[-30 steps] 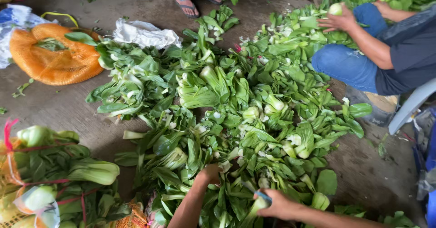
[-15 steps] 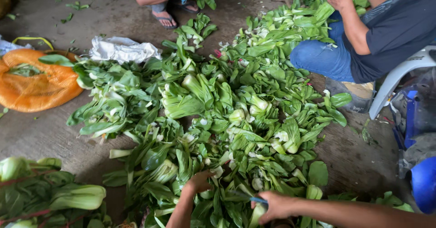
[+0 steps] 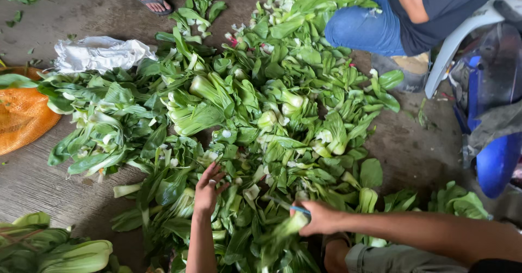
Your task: The person sits on the floor among large piles of bok choy and trims them one at a time, holding each head in one hand and cutting off root ends and outer leaves with a small knife, then tossing the trimmed vegetable back onto the pile.
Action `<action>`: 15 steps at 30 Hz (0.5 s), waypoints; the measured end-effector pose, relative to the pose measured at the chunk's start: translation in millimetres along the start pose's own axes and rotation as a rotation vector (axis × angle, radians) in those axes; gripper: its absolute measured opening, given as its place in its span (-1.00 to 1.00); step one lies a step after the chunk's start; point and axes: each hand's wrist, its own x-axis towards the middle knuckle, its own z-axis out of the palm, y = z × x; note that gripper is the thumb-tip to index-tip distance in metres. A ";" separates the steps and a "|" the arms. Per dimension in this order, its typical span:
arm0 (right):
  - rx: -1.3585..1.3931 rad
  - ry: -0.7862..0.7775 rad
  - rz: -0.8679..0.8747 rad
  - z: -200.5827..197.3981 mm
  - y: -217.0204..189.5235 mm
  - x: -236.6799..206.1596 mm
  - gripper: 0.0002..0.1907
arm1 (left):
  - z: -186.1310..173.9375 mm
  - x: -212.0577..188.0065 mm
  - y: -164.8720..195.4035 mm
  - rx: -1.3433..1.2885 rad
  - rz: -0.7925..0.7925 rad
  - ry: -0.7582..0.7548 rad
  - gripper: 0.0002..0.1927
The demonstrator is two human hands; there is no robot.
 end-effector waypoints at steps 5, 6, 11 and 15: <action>-0.257 -0.049 -0.087 -67.6 -128.2 -15.8 -0.45 | -4.6 8.8 1.1 -0.118 -0.003 0.194 -0.46; -0.316 0.117 -0.167 -112.4 -172.0 -18.8 -0.43 | -4.6 9.0 5.0 -0.116 -0.010 0.224 -0.45; -0.432 1.662 -0.391 -387.5 -302.8 -54.5 -0.32 | 12.0 7.0 7.5 -0.112 -0.006 0.190 -0.49; -0.272 1.331 -0.246 -400.6 -254.2 -65.3 -0.24 | 37.4 6.0 -5.5 -0.156 -0.016 0.139 -0.44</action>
